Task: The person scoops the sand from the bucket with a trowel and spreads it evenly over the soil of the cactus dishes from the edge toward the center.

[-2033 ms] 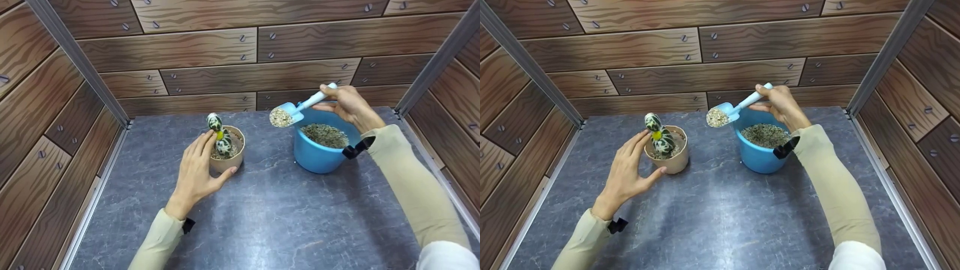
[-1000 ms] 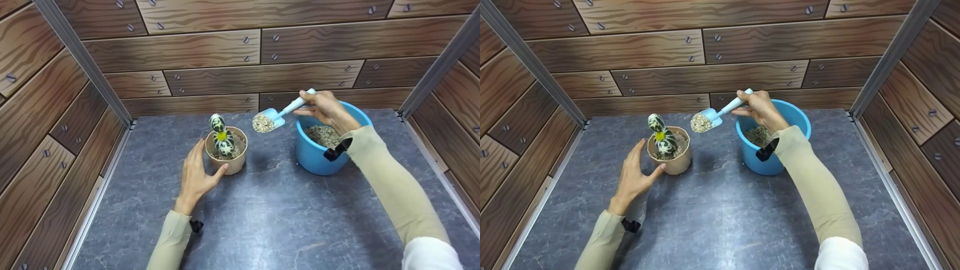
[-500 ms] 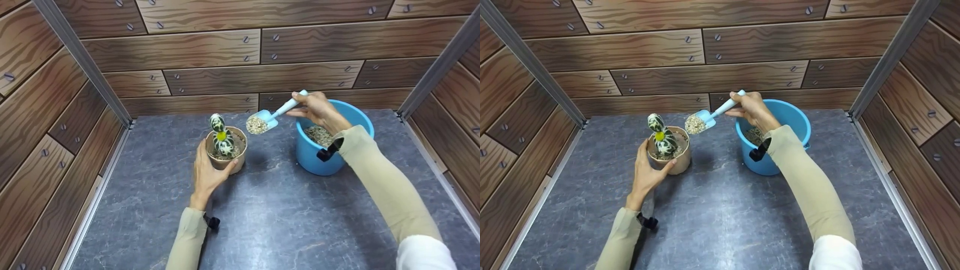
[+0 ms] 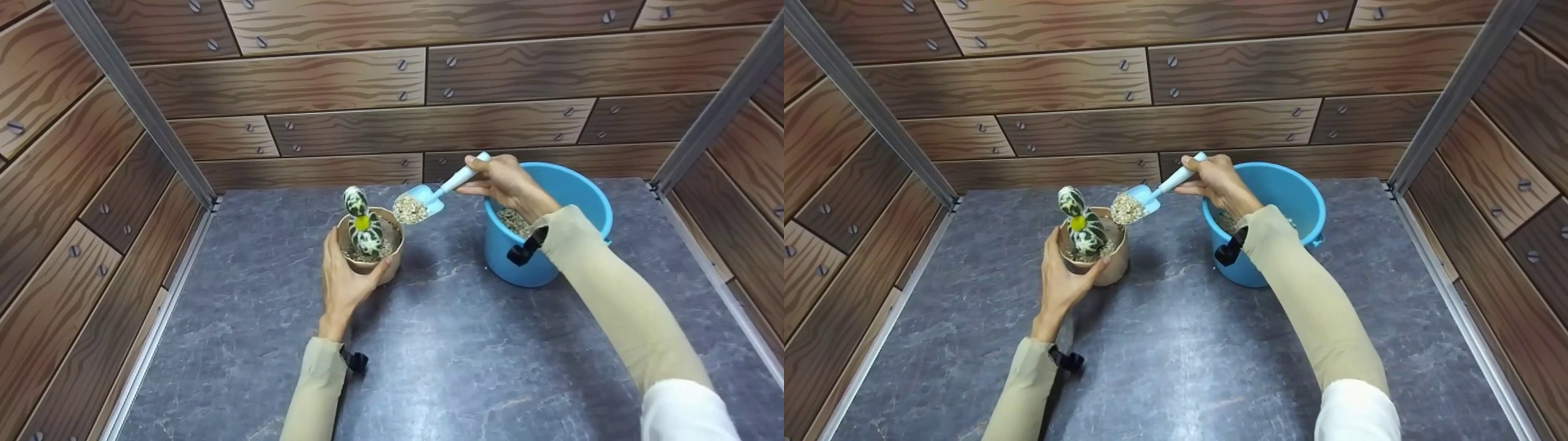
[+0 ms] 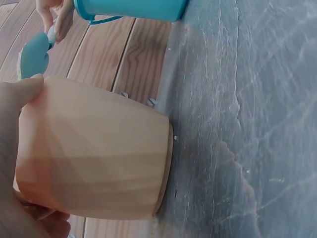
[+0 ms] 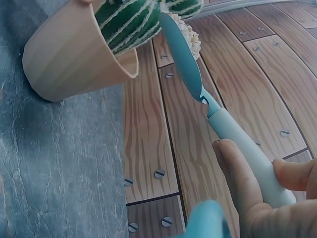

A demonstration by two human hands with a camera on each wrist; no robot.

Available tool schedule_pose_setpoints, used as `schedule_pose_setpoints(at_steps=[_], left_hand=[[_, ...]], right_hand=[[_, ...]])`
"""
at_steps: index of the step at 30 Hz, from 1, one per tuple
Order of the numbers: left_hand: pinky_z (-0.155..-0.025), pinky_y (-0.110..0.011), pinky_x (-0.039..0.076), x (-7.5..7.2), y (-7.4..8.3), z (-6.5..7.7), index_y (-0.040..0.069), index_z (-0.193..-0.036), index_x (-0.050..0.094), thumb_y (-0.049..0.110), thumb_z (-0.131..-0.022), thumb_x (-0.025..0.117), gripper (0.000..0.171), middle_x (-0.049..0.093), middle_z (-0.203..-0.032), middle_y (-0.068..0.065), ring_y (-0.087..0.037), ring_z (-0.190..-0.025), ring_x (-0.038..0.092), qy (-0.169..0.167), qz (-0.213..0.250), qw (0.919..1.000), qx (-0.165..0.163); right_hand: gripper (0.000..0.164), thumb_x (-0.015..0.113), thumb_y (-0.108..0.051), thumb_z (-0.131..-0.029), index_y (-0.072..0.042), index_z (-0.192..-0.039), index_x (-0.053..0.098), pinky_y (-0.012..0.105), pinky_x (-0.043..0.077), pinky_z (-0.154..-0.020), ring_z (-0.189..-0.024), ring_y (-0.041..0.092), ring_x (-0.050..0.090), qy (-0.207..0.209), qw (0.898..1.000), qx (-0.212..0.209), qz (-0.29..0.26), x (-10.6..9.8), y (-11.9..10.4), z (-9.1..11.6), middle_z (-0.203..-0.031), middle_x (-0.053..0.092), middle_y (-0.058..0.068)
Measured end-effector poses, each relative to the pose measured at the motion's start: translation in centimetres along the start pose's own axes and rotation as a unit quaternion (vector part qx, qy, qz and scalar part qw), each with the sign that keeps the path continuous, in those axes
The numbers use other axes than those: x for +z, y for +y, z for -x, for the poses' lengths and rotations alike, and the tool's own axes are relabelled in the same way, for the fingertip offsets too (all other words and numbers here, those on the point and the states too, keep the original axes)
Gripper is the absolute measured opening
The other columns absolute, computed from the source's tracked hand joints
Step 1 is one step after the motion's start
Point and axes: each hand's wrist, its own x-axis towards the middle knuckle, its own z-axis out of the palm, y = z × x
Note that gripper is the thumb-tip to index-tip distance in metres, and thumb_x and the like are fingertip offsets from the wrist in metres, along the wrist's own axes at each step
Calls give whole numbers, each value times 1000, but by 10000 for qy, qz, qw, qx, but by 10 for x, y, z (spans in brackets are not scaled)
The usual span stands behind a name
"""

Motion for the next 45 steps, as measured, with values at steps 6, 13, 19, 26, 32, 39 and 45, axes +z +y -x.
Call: schedule_pose_setpoints(at_steps=[6,13,19,26,32,39,45], left_hand=[[-123,-53,42,0,0,0,-2,-163,32,57,-70,95,127,46,-160,-22,-38,-144,52,12,112,9999,-70],[-123,-54,41,-1,-1,1,-3,-162,32,56,-70,96,126,46,-160,-23,-39,-145,51,-47,194,9998,-100],[-123,-53,42,-5,-2,0,-1,-162,33,55,-71,95,124,47,-160,-20,-37,-145,51,-29,177,9997,-145],[-123,-53,41,-4,-1,-1,-2,-162,33,57,-72,93,124,45,-161,-22,-39,-146,50,-135,75,9996,-238],[-122,-54,43,-4,-1,1,-1,-162,34,56,-70,95,124,48,-159,-22,-38,-143,53,-99,168,9996,-187],[-123,-52,42,-3,-1,0,-1,-163,33,55,-71,95,124,46,-160,-22,-38,-145,52,-136,179,9996,-183],[-123,-53,42,-6,-1,0,-2,-163,32,55,-71,95,125,46,-161,-24,-39,-145,52,-163,186,9995,-215]], right_hand=[[29,60,-20,-110,7,-120,56,38,64,-92,-87,31,82,4,9999,38,163,4,0,-2,-98,71,16],[27,59,-18,-110,7,-120,55,39,64,-91,-82,30,81,91,9998,104,169,8,2,-4,-98,70,16],[29,59,-18,-110,7,-121,54,39,64,-92,-83,30,81,21,9998,92,197,12,2,-7,-101,69,17],[48,58,-18,-110,14,-142,42,38,63,-95,-84,28,81,45,9996,86,273,13,3,-7,-115,58,20],[41,59,-19,-110,12,-135,49,38,64,-94,-84,28,81,39,9993,91,361,16,4,-8,-114,61,21],[31,59,-19,-110,6,-127,54,37,64,-93,-85,26,81,-31,9985,103,537,20,3,-10,-118,59,22],[37,58,-20,-111,9,-133,55,36,64,-92,-87,26,81,-83,9977,90,665,23,4,-10,-119,60,24]])
